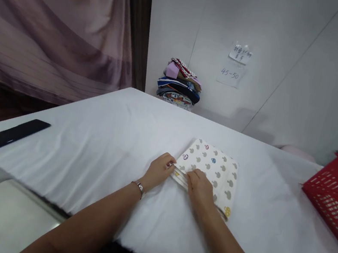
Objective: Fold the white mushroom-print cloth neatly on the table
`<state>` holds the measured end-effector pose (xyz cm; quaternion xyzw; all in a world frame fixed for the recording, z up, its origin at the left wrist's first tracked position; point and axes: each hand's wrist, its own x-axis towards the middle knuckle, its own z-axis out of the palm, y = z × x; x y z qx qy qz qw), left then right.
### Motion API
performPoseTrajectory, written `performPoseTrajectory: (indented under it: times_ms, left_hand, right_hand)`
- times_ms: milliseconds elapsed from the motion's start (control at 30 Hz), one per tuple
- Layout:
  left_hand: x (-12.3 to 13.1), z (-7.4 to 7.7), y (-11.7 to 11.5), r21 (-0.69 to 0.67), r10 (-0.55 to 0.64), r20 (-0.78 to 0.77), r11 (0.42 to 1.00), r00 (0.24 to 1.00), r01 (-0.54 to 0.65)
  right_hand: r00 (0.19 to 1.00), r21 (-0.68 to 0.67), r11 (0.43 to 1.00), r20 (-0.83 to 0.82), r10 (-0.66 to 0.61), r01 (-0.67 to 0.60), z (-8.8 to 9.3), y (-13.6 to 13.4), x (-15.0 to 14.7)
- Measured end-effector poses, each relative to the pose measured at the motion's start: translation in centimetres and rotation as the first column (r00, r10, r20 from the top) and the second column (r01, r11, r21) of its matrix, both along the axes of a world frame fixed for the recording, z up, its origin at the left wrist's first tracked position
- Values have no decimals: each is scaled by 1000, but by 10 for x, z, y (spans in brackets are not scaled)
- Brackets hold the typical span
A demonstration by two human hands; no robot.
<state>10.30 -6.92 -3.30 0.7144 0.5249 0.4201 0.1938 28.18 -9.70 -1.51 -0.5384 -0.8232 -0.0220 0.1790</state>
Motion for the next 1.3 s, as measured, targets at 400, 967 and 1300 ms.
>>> performPoseTrajectory:
  times_ms: [400, 967, 1300]
  left_hand:
    - [-1, -4, 3, -19, -8, 67, 1000, 998, 9]
    - [-3, -7, 4, -25, -70, 70, 997, 995, 72]
    - [-3, -7, 5, -22, -48, 164, 998, 985, 52]
  right_hand:
    - [997, -67, 997, 66, -28, 32, 11, -8, 3]
    - [999, -126, 992, 36, 29, -25, 9, -9, 7]
    - [995, -120, 992, 82, 49, -39, 13, -13, 8]
